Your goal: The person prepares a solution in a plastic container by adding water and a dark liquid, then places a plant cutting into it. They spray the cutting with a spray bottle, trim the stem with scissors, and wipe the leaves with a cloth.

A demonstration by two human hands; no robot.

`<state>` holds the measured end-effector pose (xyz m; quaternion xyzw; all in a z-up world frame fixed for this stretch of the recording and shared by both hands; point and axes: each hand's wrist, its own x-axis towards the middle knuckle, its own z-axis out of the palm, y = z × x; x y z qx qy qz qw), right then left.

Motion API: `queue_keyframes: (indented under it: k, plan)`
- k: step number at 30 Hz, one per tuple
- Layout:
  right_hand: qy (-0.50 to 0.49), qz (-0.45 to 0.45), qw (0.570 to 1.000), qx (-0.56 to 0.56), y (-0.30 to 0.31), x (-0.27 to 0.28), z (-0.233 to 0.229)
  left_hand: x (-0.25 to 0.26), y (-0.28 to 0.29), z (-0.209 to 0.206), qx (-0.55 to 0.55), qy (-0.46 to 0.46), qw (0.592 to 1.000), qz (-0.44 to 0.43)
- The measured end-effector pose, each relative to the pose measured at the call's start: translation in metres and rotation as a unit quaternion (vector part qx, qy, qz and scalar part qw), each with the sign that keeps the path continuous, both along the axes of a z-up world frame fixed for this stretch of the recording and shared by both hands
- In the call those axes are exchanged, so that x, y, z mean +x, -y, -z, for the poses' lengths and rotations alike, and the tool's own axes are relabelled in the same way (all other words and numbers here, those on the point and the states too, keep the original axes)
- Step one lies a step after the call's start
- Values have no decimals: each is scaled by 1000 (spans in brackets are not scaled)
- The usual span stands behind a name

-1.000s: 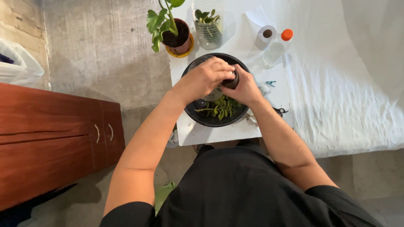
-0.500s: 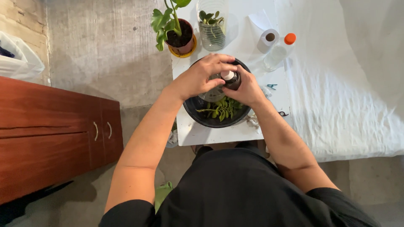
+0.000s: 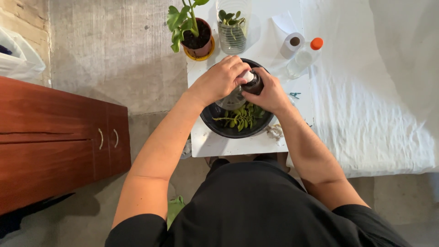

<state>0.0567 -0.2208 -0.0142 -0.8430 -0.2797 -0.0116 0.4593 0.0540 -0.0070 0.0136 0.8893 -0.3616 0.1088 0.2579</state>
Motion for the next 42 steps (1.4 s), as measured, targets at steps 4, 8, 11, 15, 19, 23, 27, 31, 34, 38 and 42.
queue_keyframes:
  k: [4,8,11,15,19,23,27,31,34,38,42]
  plan:
    - [15,-2,1000,3,-1,5,5,-2,7,-3,23,24,998,-46]
    - [36,4,999,6,-2,8,12,1,13,3,55,62,989,-121]
    - [45,5,999,13,-5,7,11,-1,18,6,65,77,980,-169]
    - [42,-9,999,31,-7,5,6,-12,21,-18,18,11,982,-188]
    - [37,-13,998,47,-7,4,5,-7,15,-15,-5,-2,985,-172]
    - [37,-7,998,50,-7,6,2,-9,9,-14,-140,-118,968,-171]
    - [42,-30,998,45,2,13,3,-24,2,-17,-270,-221,918,-191]
    - [50,-58,996,35,7,26,6,-39,-7,8,-304,-232,898,-216]
    - [69,-73,995,17,12,36,11,-51,-12,28,-327,-219,880,-265]
    - [61,-86,994,-35,13,42,4,-61,-15,54,-356,-211,852,-322]
    - [31,-87,992,-89,15,48,1,-66,-10,65,-421,-231,811,-335]
